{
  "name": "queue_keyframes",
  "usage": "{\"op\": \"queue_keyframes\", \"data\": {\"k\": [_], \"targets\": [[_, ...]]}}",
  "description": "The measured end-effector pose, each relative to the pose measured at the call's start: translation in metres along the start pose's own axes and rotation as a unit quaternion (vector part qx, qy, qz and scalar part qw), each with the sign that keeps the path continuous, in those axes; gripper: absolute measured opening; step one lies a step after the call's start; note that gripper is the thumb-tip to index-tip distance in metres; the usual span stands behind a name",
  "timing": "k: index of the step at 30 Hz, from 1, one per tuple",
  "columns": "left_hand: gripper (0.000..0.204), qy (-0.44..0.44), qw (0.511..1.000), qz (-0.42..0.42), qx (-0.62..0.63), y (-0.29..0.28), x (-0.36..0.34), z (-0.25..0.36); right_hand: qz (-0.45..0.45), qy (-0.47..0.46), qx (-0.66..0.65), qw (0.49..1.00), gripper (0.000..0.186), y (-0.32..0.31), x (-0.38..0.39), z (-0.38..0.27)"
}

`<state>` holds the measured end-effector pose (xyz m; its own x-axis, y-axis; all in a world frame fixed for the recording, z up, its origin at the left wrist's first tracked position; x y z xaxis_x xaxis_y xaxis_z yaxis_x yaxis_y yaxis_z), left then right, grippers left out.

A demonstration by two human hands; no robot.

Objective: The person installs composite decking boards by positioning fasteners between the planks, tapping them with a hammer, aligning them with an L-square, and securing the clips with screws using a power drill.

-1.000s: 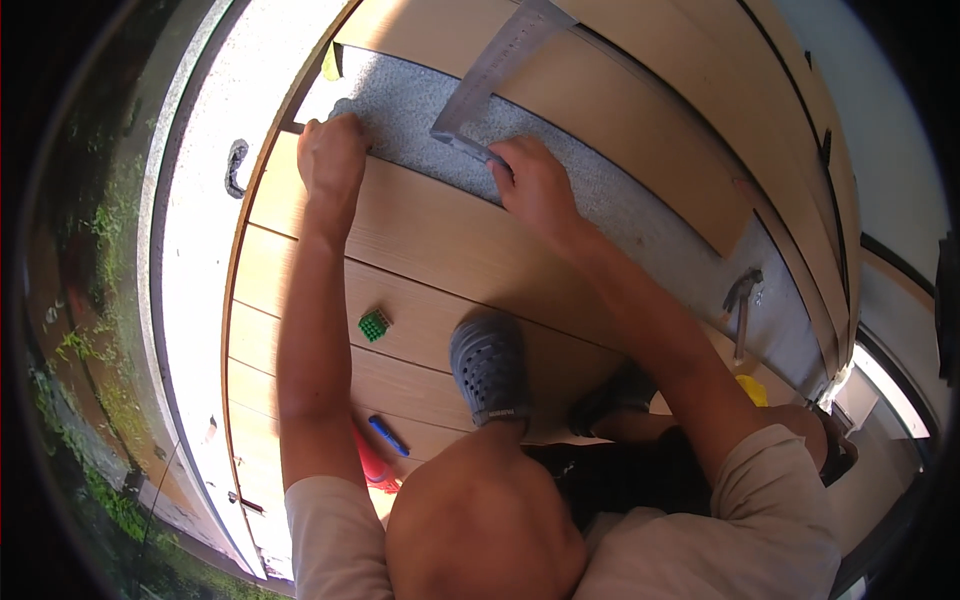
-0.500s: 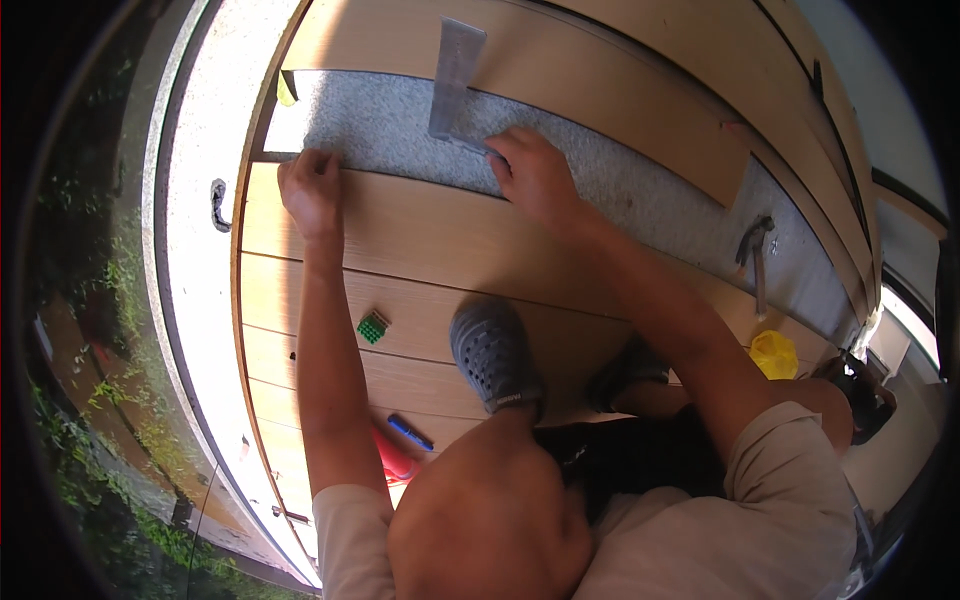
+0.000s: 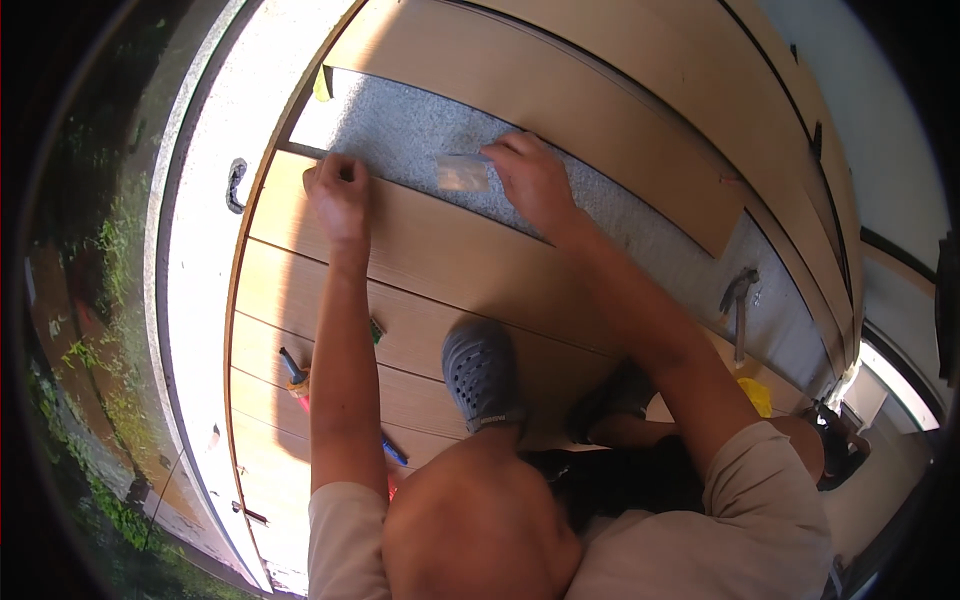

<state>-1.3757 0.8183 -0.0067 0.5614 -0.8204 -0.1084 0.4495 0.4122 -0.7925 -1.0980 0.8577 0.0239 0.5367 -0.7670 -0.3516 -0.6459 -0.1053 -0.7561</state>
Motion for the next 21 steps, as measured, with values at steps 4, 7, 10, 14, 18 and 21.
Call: {"op": "queue_keyframes", "data": {"k": [4, 7, 10, 14, 18, 21], "targets": [[0.007, -0.027, 1.0, 0.005, 0.01, 0.001, -0.003, -0.003, -0.064, -0.113, 0.029, 0.991, 0.019, -0.022, -0.035, 0.028], [0.008, 0.02, 1.0, -0.015, 0.016, 0.005, -0.001, 0.003, -0.177, -0.26, 0.001, 0.949, 0.016, -0.023, -0.063, 0.033], [0.008, 0.016, 1.0, -0.004, -0.016, 0.003, -0.002, 0.002, -0.234, -0.344, -0.021, 0.909, 0.014, -0.003, -0.084, 0.011], [0.006, 0.026, 0.999, 0.025, 0.012, -0.001, 0.003, 0.004, -0.163, -0.374, -0.015, 0.913, 0.024, 0.013, -0.102, -0.016], [0.008, 0.022, 1.0, -0.002, 0.011, -0.001, 0.005, 0.0, -0.289, -0.134, -0.137, 0.938, 0.051, 0.036, -0.089, -0.002], [0.006, 0.035, 0.999, 0.01, 0.032, -0.003, 0.004, 0.011, -0.346, -0.04, -0.204, 0.915, 0.059, 0.017, -0.051, 0.023]]}}
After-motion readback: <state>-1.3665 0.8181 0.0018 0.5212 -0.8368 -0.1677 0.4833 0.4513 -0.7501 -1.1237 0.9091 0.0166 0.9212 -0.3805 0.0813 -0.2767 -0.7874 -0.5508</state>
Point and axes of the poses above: each hand's wrist, its own x-axis away from the middle knuckle, its own y-axis out of the palm, z = x × y, the point moved 5 cm from there along -x, towards the middle knuckle, and after that the axes turned 10 degrees about -y, right-handed, at the moved point
